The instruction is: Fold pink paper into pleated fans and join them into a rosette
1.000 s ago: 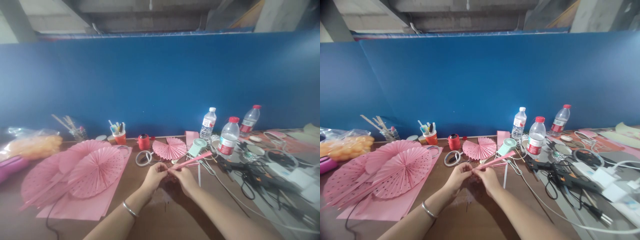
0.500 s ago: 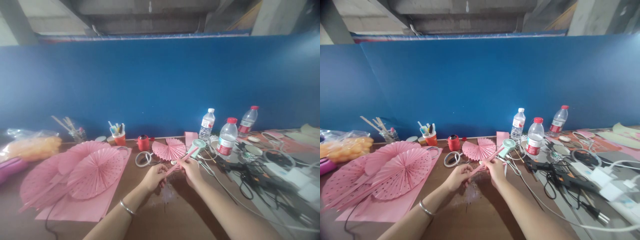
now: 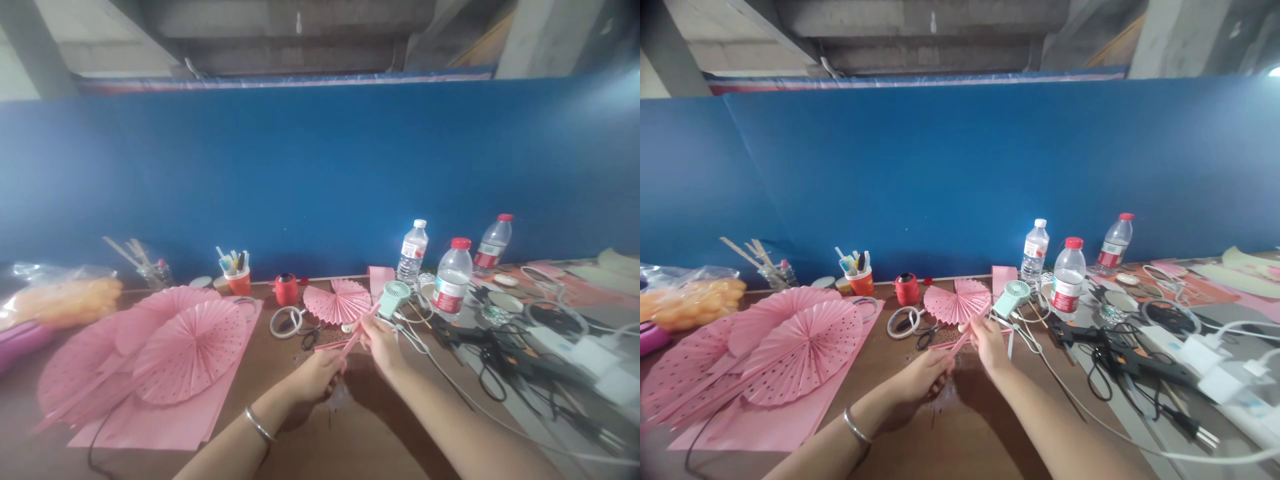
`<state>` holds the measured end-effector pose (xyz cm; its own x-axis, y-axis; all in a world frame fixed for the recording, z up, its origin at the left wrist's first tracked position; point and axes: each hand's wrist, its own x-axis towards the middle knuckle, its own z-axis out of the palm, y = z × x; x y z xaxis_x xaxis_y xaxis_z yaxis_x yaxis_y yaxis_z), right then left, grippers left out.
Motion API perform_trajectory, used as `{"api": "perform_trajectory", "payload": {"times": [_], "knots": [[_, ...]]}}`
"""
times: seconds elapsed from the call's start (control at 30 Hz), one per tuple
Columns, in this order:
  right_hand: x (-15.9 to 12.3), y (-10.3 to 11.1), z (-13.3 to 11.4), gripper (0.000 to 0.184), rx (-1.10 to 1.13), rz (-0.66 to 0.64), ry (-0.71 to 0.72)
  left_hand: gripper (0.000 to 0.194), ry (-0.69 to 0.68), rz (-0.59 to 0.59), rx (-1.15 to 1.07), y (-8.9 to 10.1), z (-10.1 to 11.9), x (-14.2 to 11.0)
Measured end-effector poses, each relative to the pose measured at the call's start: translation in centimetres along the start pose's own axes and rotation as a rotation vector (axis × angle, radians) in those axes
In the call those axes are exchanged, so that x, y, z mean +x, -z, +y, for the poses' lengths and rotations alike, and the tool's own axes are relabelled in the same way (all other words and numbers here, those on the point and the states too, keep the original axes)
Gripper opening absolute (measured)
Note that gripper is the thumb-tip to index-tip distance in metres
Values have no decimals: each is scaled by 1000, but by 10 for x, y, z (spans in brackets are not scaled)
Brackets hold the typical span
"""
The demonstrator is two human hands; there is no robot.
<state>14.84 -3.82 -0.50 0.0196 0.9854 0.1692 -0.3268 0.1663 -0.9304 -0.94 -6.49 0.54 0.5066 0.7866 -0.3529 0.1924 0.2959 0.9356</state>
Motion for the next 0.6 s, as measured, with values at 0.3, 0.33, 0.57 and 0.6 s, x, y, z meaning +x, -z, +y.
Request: {"api": "perform_trajectory", "payload": {"times": [0.3,0.33,0.57,0.6], "knots": [[19,20,-4,31,151,156,61,40,8,-49,-35,14,-10,9],[18,19,-4,29,154,116,47,38,-1,-57,-46,16,-10,8],[18,17,5,25,177,87,36,29,-34,-137,-52,14,-7,5],[18,18,7,25,184,121,51,27,-35,-147,-75,13,-8,4]]}}
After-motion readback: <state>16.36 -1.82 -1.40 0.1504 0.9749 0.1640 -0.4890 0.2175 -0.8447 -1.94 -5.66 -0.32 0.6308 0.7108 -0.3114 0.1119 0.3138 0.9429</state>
